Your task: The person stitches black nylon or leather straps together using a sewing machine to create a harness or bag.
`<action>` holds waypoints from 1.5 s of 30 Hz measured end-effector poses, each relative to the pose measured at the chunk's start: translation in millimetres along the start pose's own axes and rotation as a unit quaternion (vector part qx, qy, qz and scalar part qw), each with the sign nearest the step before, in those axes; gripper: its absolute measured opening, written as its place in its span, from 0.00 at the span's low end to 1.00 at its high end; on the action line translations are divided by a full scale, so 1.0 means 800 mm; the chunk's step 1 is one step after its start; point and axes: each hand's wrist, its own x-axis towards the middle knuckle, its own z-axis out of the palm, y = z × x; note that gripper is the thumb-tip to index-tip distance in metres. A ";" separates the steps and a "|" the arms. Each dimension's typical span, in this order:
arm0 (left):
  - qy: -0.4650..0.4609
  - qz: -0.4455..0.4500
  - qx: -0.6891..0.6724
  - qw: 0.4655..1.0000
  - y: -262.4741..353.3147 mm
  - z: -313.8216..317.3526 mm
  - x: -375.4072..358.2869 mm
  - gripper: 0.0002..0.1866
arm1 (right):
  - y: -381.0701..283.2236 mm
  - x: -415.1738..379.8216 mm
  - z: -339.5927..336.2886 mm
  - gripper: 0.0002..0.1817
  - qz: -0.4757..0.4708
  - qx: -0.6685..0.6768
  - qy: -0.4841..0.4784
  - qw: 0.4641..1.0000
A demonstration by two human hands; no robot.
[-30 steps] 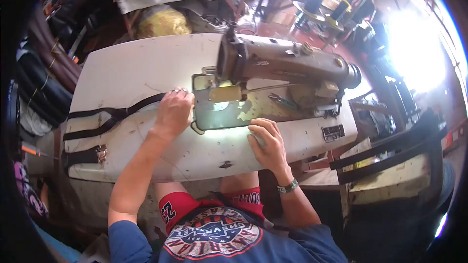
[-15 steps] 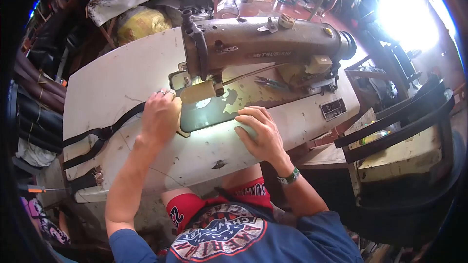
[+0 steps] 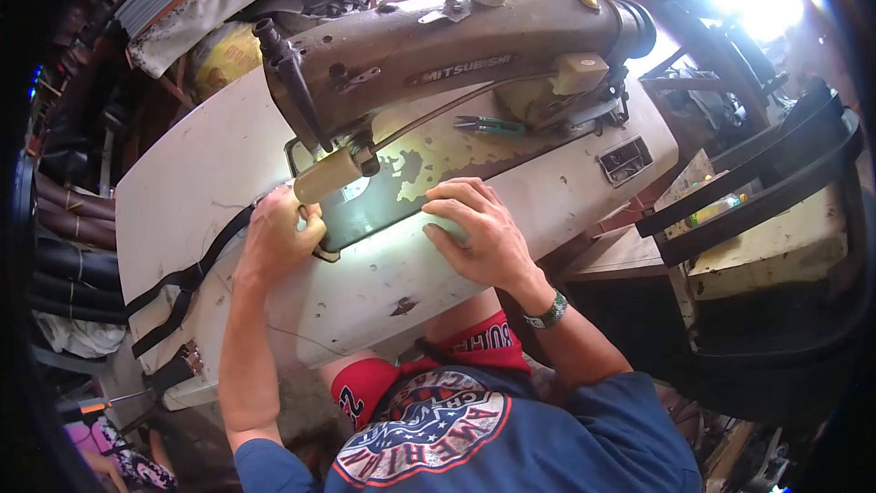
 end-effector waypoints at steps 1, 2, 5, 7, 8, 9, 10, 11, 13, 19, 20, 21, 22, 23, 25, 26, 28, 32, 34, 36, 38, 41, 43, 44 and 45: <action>0.013 -0.011 0.014 1.000 0.000 -0.002 -0.001 0.04 | 0.000 0.001 0.000 0.13 0.001 -0.002 -0.002 1.000; 0.043 0.005 0.030 0.999 -0.002 -0.004 -0.002 0.04 | 0.001 0.001 0.000 0.13 0.000 0.001 -0.002 1.000; 0.070 0.043 0.099 0.992 -0.004 -0.013 -0.005 0.06 | 0.001 0.000 0.000 0.13 0.002 0.003 -0.003 1.000; 0.036 0.055 0.124 0.990 -0.003 -0.010 -0.001 0.07 | -0.001 0.002 -0.001 0.12 0.005 -0.002 -0.008 1.000; 0.019 0.060 0.137 0.989 -0.004 -0.008 0.003 0.08 | -0.001 0.003 -0.001 0.12 0.003 -0.004 -0.009 1.000; 0.050 0.086 0.142 0.985 -0.007 -0.002 0.007 0.10 | -0.002 0.003 -0.001 0.12 0.001 -0.007 -0.010 1.000; 0.034 0.075 0.134 0.988 -0.007 -0.001 0.011 0.11 | -0.002 0.003 -0.001 0.12 0.000 -0.009 -0.012 1.000; 0.019 0.066 0.126 0.990 -0.003 -0.002 0.016 0.11 | -0.003 0.002 0.000 0.12 0.000 -0.009 -0.014 1.000; 0.015 0.094 0.117 0.989 -0.011 0.001 0.022 0.13 | -0.002 0.002 0.000 0.12 0.002 -0.013 -0.015 1.000; -0.010 0.023 0.005 1.000 -0.008 -0.001 0.009 0.04 | 0.000 0.000 0.001 0.12 0.000 -0.004 -0.002 1.000; -0.014 0.019 -0.015 1.000 -0.008 -0.001 0.009 0.04 | 0.000 0.000 0.001 0.12 0.002 -0.006 -0.002 1.000; -0.016 0.015 -0.036 0.999 -0.006 -0.002 0.009 0.04 | 0.000 0.000 0.001 0.12 0.003 -0.007 -0.002 1.000; -0.018 0.010 -0.057 0.998 -0.005 -0.004 0.009 0.04 | 0.000 0.001 0.001 0.12 0.002 -0.009 -0.003 1.000; -0.027 0.003 -0.074 0.997 -0.004 -0.006 0.010 0.04 | -0.001 0.001 0.001 0.12 0.003 -0.010 -0.004 1.000; -0.044 -0.011 -0.106 0.993 -0.002 -0.010 0.012 0.04 | -0.001 0.001 0.001 0.12 0.003 -0.011 -0.003 1.000; -0.058 -0.005 -0.133 0.989 -0.003 -0.012 0.011 0.04 | -0.002 0.001 0.001 0.12 0.002 -0.011 -0.003 1.000; -0.085 0.010 -0.187 0.979 -0.006 -0.014 0.010 0.04 | -0.001 0.001 0.000 0.12 0.001 -0.012 -0.002 1.000; -0.053 0.050 -0.129 0.989 -0.003 -0.003 0.006 0.03 | 0.000 0.000 0.000 0.12 0.004 -0.013 -0.003 1.000; -0.004 0.097 -0.062 0.993 0.000 0.001 0.004 0.03 | -0.003 0.002 -0.002 0.12 0.005 -0.010 -0.008 1.000; 0.054 0.145 -0.066 0.986 -0.007 0.004 0.003 0.03 | -0.004 0.004 -0.001 0.12 -0.001 0.004 -0.005 1.000; 0.040 0.128 -0.071 0.988 -0.018 0.007 0.002 0.05 | -0.008 0.008 0.000 0.11 -0.011 0.008 -0.001 1.000; 0.055 0.129 -0.063 0.988 -0.021 0.007 0.000 0.02 | -0.016 0.008 0.002 0.11 -0.009 0.020 -0.001 1.000; 0.096 0.126 -0.077 0.984 -0.024 0.011 -0.001 0.02 | -0.016 0.005 0.003 0.11 -0.006 0.018 -0.005 1.000; 0.108 0.121 -0.074 0.984 -0.026 0.013 -0.002 0.02 | -0.015 0.004 0.004 0.11 -0.005 0.016 -0.007 1.000; 0.119 0.117 -0.072 0.983 -0.028 0.016 -0.003 0.02 | -0.014 0.001 0.004 0.11 -0.007 0.010 -0.009 1.000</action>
